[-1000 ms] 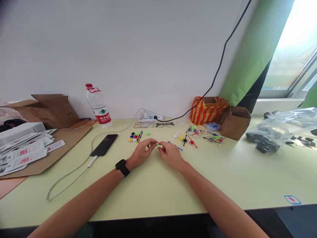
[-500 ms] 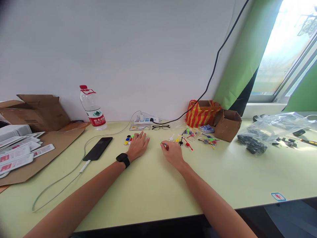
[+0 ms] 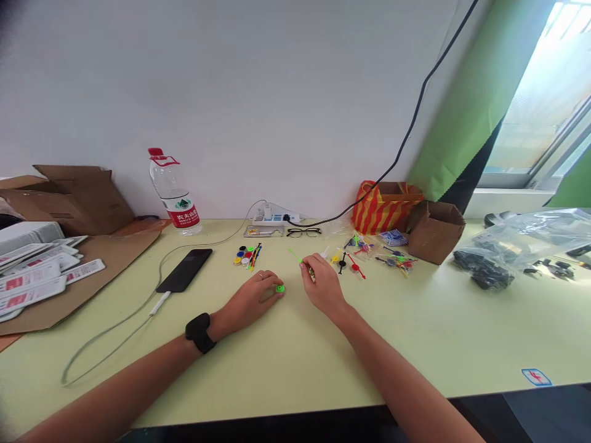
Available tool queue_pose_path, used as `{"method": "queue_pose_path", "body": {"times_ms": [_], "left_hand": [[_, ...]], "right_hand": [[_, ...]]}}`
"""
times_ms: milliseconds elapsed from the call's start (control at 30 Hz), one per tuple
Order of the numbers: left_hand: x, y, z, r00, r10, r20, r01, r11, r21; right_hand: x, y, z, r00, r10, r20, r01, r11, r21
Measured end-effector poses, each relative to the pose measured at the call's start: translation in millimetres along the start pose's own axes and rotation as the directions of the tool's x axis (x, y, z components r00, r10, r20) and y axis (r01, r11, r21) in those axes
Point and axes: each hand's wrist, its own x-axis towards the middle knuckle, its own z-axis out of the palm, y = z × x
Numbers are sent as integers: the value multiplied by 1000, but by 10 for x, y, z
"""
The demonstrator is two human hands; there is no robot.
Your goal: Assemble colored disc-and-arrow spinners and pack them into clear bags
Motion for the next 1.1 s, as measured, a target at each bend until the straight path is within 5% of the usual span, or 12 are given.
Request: {"method": "queue_pose_path", "body": {"times_ms": [67, 200, 467, 633, 1100], "left_hand": [[-27, 21, -23, 993, -118, 15, 118, 962, -248], [43, -4, -80, 956, -292, 21, 234, 719, -655], [19, 114, -60, 922, -371, 108, 314, 554, -771], [11, 190, -94, 952, -290, 93, 254, 589, -767], [1, 169, -101, 975, -221, -38, 136, 720, -680]], "right_hand": [[-24, -52, 11, 998, -2, 63, 1, 1000, 18], [-79, -169, 11, 995, -52, 86, 45, 996, 83], [-184, -363, 4, 986, -34, 166, 4, 985, 175], [-215, -372, 52, 960, -142, 241, 91, 973, 211], [-182, -353, -13, 933, -201, 300, 152, 972, 181]]}}
